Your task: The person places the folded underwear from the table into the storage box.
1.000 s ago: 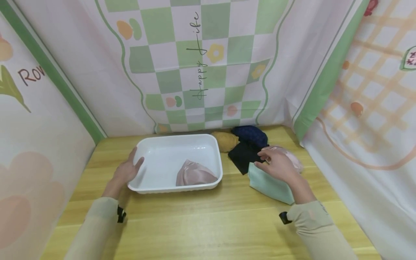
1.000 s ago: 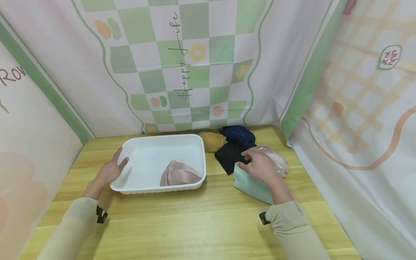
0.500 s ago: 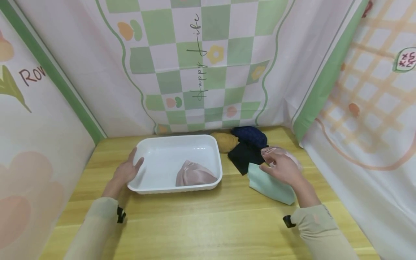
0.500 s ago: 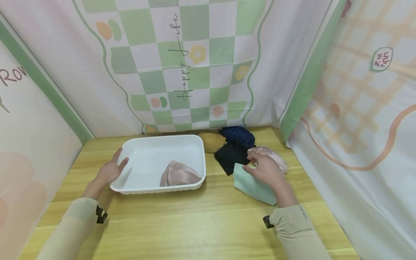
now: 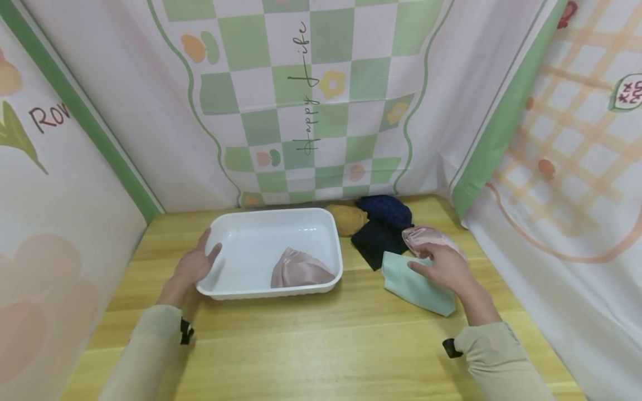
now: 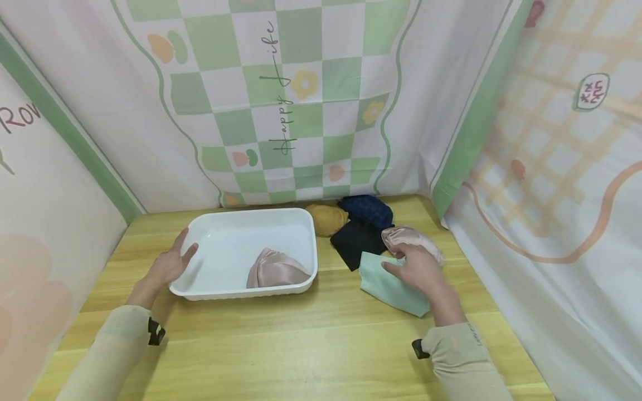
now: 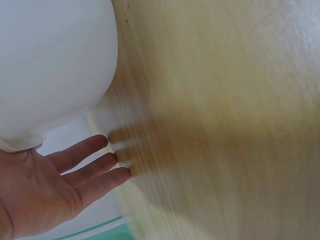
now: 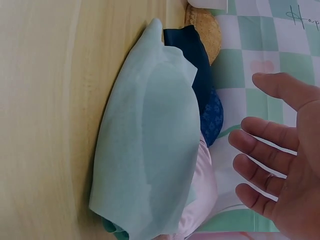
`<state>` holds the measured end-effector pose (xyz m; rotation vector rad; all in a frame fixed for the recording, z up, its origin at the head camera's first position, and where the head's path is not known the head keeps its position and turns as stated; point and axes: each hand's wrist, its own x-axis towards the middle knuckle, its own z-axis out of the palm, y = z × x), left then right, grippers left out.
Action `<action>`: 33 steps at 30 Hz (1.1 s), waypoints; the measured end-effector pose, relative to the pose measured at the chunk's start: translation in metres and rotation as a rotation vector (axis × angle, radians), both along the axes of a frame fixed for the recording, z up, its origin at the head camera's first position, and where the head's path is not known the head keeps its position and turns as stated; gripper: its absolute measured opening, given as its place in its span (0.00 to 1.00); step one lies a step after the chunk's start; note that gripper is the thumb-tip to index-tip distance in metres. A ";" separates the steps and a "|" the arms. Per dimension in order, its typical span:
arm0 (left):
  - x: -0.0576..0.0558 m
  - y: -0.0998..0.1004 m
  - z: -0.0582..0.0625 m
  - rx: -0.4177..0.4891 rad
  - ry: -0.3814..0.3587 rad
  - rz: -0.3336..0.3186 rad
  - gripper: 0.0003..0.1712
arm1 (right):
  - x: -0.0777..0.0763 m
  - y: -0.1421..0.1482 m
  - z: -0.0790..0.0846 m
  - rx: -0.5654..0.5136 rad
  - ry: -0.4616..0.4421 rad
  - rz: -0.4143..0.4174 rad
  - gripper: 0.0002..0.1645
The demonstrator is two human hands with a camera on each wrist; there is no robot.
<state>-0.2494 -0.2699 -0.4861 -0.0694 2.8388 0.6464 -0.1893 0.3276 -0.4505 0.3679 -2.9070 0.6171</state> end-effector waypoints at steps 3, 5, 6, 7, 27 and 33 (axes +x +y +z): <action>0.000 0.000 0.000 -0.002 -0.002 -0.001 0.48 | 0.001 0.002 -0.002 0.002 -0.030 -0.005 0.30; 0.000 0.000 0.000 -0.003 0.000 0.000 0.48 | 0.002 0.003 -0.003 0.013 -0.062 -0.010 0.31; 0.000 0.000 0.000 -0.004 0.002 -0.001 0.48 | 0.002 0.004 -0.003 0.023 -0.078 -0.014 0.33; 0.000 0.000 0.000 -0.005 0.004 -0.002 0.48 | 0.002 0.004 -0.004 0.033 -0.092 -0.019 0.34; 0.000 -0.001 -0.002 -0.006 0.013 -0.006 0.48 | 0.004 0.007 -0.026 0.157 -0.226 -0.020 0.51; 0.000 -0.001 -0.001 -0.003 0.013 -0.003 0.49 | 0.005 0.008 -0.030 0.169 -0.288 -0.042 0.61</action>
